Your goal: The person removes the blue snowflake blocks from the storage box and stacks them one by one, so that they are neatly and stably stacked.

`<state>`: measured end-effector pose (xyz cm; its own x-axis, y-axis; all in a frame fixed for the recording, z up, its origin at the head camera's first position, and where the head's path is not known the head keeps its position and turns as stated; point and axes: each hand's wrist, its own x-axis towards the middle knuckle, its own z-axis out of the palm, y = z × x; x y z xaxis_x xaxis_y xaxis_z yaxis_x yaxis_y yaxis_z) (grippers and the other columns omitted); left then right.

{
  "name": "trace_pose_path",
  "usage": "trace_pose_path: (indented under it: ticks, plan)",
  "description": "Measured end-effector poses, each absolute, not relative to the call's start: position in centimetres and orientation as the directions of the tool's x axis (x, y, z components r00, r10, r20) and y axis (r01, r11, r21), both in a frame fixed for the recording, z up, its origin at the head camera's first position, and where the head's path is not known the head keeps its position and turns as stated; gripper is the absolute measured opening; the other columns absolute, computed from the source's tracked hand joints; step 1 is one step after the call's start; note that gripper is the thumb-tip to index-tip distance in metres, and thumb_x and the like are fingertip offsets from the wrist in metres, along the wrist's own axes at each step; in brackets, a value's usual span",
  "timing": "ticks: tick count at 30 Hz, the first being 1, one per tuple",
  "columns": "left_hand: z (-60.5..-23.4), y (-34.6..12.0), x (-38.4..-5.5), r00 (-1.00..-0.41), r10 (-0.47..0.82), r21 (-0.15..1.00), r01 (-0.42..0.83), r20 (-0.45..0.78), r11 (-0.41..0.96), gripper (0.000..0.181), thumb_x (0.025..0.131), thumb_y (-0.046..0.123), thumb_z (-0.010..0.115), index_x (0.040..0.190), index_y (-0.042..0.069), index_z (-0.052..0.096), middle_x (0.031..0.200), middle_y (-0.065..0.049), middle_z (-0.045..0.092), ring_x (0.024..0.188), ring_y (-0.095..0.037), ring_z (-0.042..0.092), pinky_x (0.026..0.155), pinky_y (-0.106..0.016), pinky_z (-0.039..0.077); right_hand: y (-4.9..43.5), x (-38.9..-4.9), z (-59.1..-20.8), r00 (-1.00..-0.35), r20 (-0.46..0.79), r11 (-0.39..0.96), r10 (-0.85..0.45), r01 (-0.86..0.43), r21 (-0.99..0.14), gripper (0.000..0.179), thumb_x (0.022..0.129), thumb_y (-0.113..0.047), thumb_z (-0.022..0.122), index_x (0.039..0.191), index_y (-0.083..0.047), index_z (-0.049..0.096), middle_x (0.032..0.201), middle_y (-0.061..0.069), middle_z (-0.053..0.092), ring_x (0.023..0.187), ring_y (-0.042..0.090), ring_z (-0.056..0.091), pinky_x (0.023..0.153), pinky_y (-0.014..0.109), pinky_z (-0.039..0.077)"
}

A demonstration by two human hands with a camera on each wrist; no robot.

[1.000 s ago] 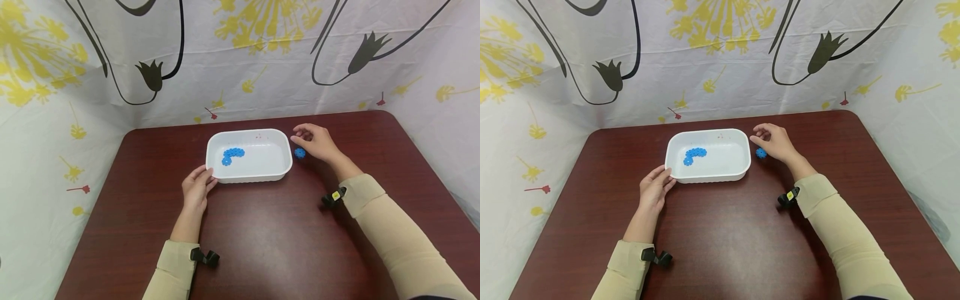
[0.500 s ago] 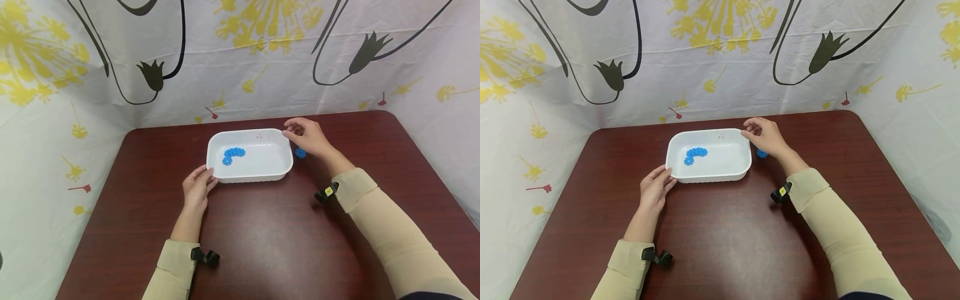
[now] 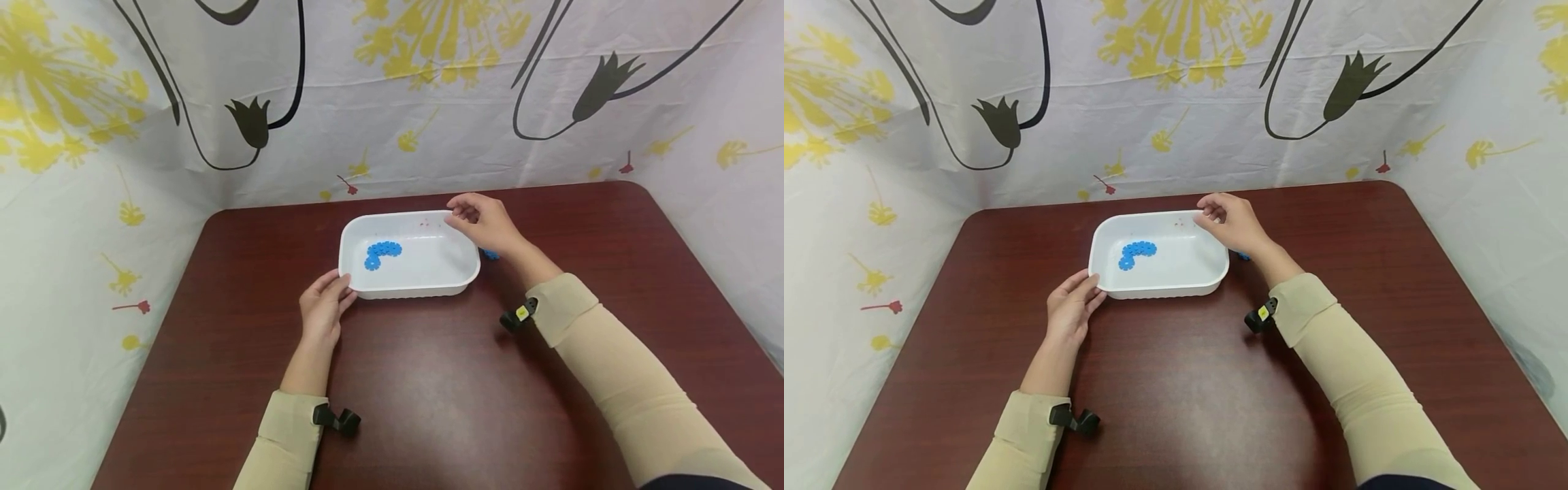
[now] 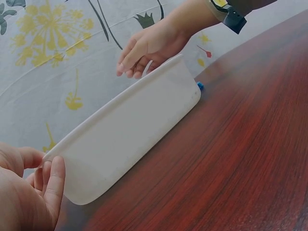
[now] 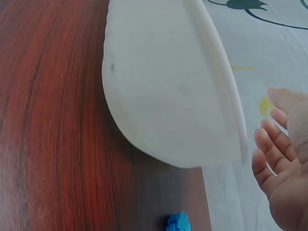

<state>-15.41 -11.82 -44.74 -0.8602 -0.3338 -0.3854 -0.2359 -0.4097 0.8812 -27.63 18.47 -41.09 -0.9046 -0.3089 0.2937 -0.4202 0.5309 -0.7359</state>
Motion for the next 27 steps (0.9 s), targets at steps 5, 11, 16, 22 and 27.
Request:
trace_pose_path:
  ticks: [5, 11, 16, 22, 27]
  plan:
    - [-44.7, -11.8, -15.3, -0.861, -0.334, 0.881, -0.233, -0.383, -0.411, 0.036, 0.091, 0.004, 0.075, 0.125, -0.002, 0.065, 0.092, -0.008, 0.067, 0.075, -0.014, 0.067, 0.078, -0.031, 0.064, 17.5, -27.6, -41.3, -0.900, 0.295, 0.522, -0.321, -0.428, -0.738, 0.025, 0.094, -0.015, 0.074, 0.114, -0.002, 0.070, 0.097, 0.011, 0.068, 0.088, 0.021, 0.062, 0.072, 0.022, 0.051]
    - [-44.6, -11.7, -15.3, -0.863, -0.338, 0.886, -0.228, -0.376, -0.404, 0.036, 0.091, 0.005, 0.075, 0.125, -0.001, 0.065, 0.095, -0.009, 0.067, 0.075, -0.014, 0.067, 0.078, -0.032, 0.064, 16.1, -27.8, -41.7, -0.889, 0.307, 0.504, -0.341, -0.448, -0.738, 0.024, 0.092, -0.014, 0.076, 0.110, 0.000, 0.070, 0.092, 0.010, 0.068, 0.086, 0.021, 0.062, 0.074, 0.027, 0.054]
    - [-44.6, -11.7, -15.3, -0.862, -0.340, 0.885, -0.226, -0.377, -0.407, 0.035, 0.091, 0.005, 0.075, 0.123, -0.001, 0.066, 0.097, -0.011, 0.067, 0.075, -0.014, 0.068, 0.078, -0.032, 0.064, 15.3, -27.8, -41.9, -0.883, 0.303, 0.486, -0.359, -0.454, -0.747, 0.023, 0.092, -0.013, 0.076, 0.110, 0.000, 0.070, 0.092, 0.009, 0.068, 0.087, 0.020, 0.062, 0.075, 0.032, 0.056]
    - [-44.6, -11.8, -15.3, -0.867, -0.338, 0.887, -0.217, -0.367, -0.408, 0.036, 0.090, 0.004, 0.076, 0.124, -0.003, 0.065, 0.094, -0.010, 0.067, 0.074, -0.014, 0.068, 0.076, -0.032, 0.064, 14.1, -27.8, -42.0, -0.877, 0.293, 0.472, -0.382, -0.457, -0.754, 0.026, 0.092, -0.013, 0.076, 0.112, 0.002, 0.070, 0.094, 0.009, 0.067, 0.088, 0.019, 0.061, 0.074, 0.033, 0.055]
    - [-44.6, -11.9, -15.3, -0.867, -0.339, 0.888, -0.216, -0.366, -0.407, 0.036, 0.090, 0.004, 0.075, 0.124, -0.002, 0.065, 0.093, -0.009, 0.067, 0.074, -0.014, 0.068, 0.076, -0.032, 0.064, 13.0, -27.7, -42.1, -0.873, 0.278, 0.475, -0.400, -0.457, -0.752, 0.028, 0.093, -0.015, 0.075, 0.115, 0.002, 0.069, 0.097, 0.009, 0.067, 0.090, 0.021, 0.062, 0.074, 0.032, 0.054]
